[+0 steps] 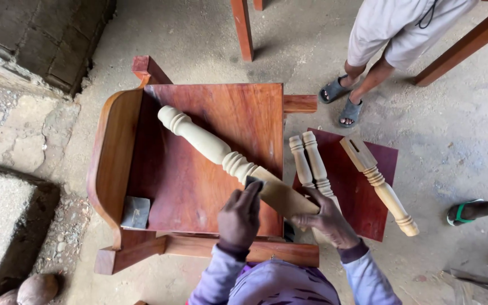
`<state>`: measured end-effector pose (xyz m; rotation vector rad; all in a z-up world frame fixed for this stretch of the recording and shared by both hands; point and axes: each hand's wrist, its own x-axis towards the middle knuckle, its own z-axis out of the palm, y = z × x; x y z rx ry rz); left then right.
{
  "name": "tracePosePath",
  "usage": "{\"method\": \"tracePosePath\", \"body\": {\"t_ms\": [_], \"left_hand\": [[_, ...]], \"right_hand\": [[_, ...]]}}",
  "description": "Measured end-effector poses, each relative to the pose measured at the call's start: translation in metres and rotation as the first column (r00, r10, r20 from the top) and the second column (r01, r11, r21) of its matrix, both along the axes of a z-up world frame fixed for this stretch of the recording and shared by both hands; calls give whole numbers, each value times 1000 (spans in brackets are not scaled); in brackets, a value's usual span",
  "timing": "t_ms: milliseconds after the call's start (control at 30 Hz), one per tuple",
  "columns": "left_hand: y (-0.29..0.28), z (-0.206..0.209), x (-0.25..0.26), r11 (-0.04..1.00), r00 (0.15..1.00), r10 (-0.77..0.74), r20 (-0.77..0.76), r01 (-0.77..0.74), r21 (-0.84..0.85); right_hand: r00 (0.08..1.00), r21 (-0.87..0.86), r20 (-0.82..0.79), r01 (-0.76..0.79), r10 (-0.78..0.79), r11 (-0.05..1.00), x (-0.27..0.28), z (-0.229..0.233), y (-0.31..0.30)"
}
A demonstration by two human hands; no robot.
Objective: Sanding a decorative wooden furniture leg with sandpaper in a workshop.
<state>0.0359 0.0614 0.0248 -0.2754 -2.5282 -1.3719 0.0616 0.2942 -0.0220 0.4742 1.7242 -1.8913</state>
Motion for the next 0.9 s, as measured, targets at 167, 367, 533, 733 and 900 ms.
{"method": "tracePosePath", "body": {"t_ms": [167, 367, 533, 733, 900], "left_hand": [[21, -3, 8, 870, 980, -137, -143, 50, -490], [-16, -31, -15, 860, 924, -306, -227, 167, -482], [-3, -18, -8, 878, 875, -327, -358, 142, -457], [-28, -48, -48, 812, 897, -338, -286, 124, -570], [13, -15, 18, 822, 808, -471, -353, 257, -508]], "right_hand": [[935, 76, -330, -108, 127, 991, 15, -2, -15], [961, -71, -257, -120, 98, 990, 17, 14, -21], [968, -63, -249, -54, 37, 997, 22, 14, -31], [974, 45, -223, 58, -47, 997, 25, 17, -41], [908, 47, -419, 25, -3, 999, 27, -8, -37]]}}
